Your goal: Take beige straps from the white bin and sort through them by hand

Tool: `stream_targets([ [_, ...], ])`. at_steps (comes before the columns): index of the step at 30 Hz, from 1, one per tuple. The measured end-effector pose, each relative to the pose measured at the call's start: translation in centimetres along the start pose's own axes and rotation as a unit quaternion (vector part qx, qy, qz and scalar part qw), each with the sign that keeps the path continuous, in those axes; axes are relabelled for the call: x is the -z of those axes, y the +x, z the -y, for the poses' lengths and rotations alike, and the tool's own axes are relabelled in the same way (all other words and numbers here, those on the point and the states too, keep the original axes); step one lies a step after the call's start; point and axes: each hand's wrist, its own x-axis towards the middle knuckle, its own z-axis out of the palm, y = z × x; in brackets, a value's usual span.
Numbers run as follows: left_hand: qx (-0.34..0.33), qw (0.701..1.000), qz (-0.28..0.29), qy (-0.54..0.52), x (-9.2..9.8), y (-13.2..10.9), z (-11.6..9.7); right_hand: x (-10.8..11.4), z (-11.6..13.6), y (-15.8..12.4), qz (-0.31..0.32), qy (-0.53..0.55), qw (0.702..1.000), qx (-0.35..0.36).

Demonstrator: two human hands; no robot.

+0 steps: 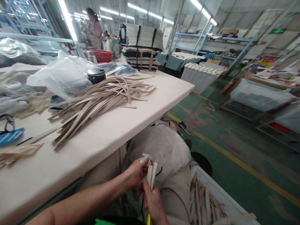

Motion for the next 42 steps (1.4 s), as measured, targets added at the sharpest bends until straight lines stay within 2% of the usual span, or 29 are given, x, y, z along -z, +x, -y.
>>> stream_targets([
  [5, 0.011, 0.999, 0.012, 0.028, -0.3, -0.4, 0.0, 0.1, 0.4, 0.0, 0.019, -0.001, 1.000, -0.002],
  [15, 0.064, 0.987, 0.096, 0.116, 0.3, -0.6, 0.7, 1.0, 1.6, 0.2, 0.040, 0.036, 0.999, 0.010],
  [19, 0.018, 0.988, 0.109, 0.104, 0.4, -0.2, 0.6, 2.0, 1.9, -0.2, 0.039, 0.034, 0.999, 0.014],
  [22, -0.044, 0.994, 0.062, 0.074, 0.4, 0.0, 0.3, 3.3, 1.7, -0.8, 0.048, 0.030, 0.998, 0.019],
  [25, -0.059, 0.996, 0.020, 0.057, 0.2, 0.0, 0.5, 4.2, 1.5, -1.1, 0.021, 0.000, 1.000, 0.004],
  [28, -0.030, 0.994, 0.065, 0.087, 0.0, -0.4, 1.4, 4.3, 2.1, -0.9, -0.033, -0.022, 0.999, 0.010],
  [30, -0.021, 0.991, 0.084, 0.104, 0.0, -0.5, 1.8, 4.2, 2.8, -1.0, -0.042, -0.028, 0.998, 0.024],
  [32, -0.029, 0.994, 0.060, 0.087, 0.0, -0.4, 1.5, 4.3, 3.5, -1.3, -0.033, -0.029, 0.998, 0.037],
  [34, -0.050, 0.998, 0.010, 0.042, 0.0, -0.1, 0.6, 4.9, 3.8, -2.0, -0.028, -0.033, 0.998, 0.039],
  [37, -0.069, 0.997, -0.031, 0.003, 0.0, 0.0, -0.5, 5.9, 3.8, -2.9, -0.069, -0.060, 0.996, 0.021],
  [39, -0.057, 0.998, -0.012, 0.013, -0.3, -0.3, -0.2, 6.3, 4.1, -3.1, -0.108, -0.081, 0.991, 0.014],
  [42, -0.029, 0.997, 0.049, 0.043, -0.7, -0.5, 1.2, 6.3, 4.7, -2.6, -0.136, -0.098, 0.985, 0.028],
])
